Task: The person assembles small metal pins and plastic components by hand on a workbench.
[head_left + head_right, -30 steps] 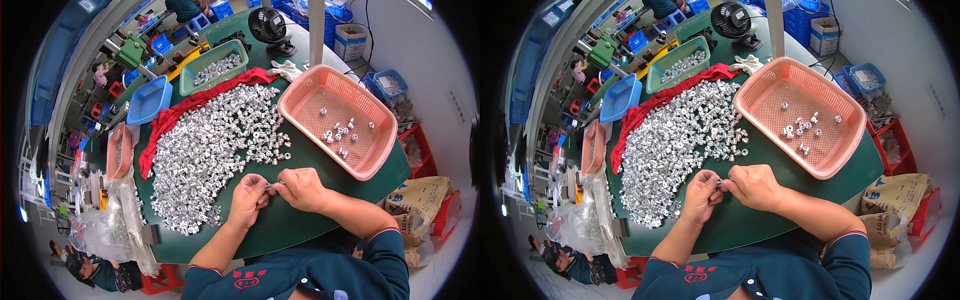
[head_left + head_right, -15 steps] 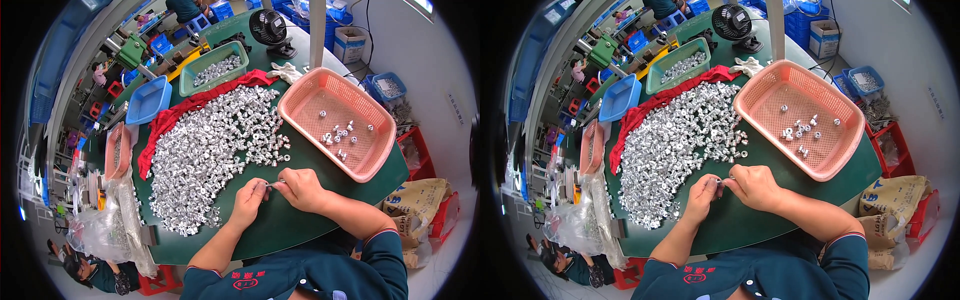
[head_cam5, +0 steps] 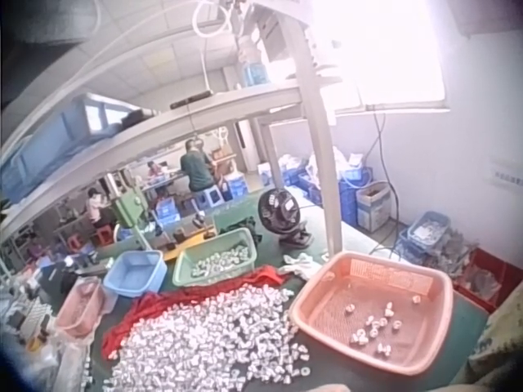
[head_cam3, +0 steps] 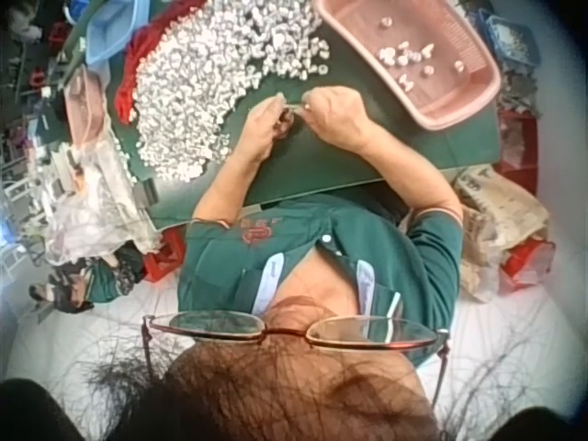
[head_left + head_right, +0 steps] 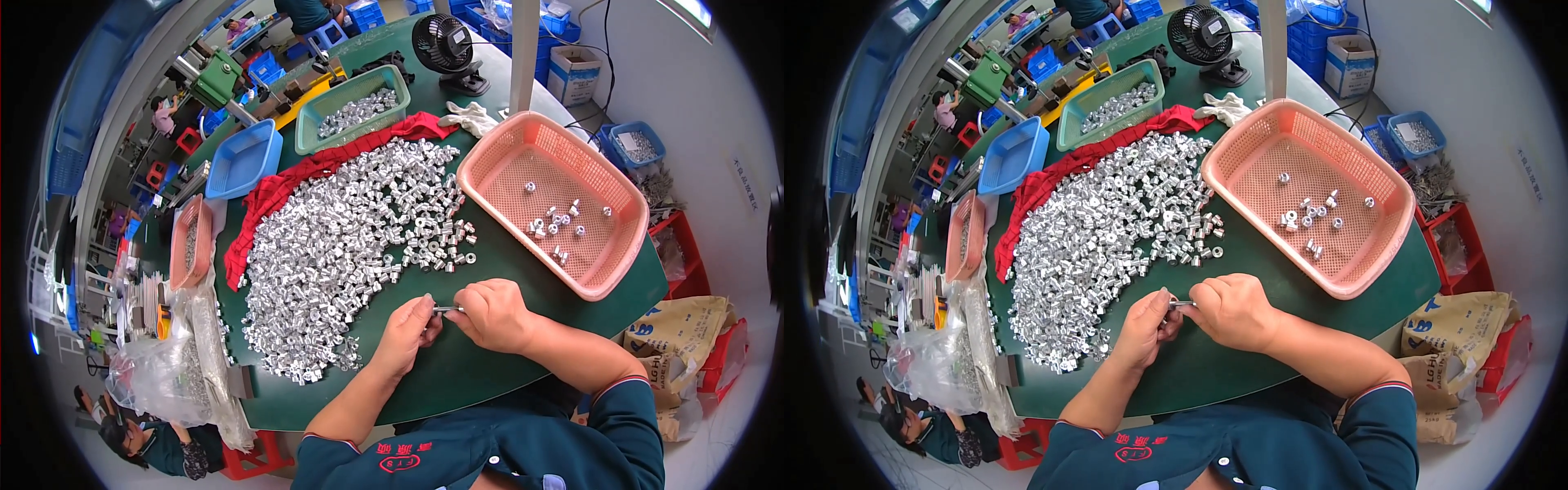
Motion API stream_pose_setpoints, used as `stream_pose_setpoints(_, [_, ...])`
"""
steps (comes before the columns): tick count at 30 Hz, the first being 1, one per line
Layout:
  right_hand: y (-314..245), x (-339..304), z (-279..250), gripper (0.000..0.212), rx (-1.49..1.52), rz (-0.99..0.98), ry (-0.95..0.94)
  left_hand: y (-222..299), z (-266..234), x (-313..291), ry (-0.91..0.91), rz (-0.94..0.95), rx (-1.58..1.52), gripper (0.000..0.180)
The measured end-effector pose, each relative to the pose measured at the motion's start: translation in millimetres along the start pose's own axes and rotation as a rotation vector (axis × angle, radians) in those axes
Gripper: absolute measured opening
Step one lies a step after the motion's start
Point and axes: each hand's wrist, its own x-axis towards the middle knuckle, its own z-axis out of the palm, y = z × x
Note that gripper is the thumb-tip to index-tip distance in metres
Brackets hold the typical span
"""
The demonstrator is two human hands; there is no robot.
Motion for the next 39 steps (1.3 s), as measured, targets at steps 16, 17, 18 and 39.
stream_pose_setpoints(16, [7.1,5.5,-5.3,0.034,1.553,1.334,-0.416,1.3,6.0,13.1,0.104,1.062,1.139,0.012])
stream_pose_setpoints(17, [5.9,6.6,-5.8,0.034,1.571,1.377,-0.445,1.5,6.1,11.0,0.125,1.002,1.088,0.011])
stream_pose_setpoints(18, [5.6,7.3,-5.8,0.034,1.568,1.376,-0.446,2.3,6.7,10.3,0.146,0.947,1.037,0.011])
stream_pose_setpoints(39, [3.4,-2.1,9.8,0.028,0.009,-0.001,-0.05,2.2,9.4,8.7,0.028,-0.114,0.003,0.046])
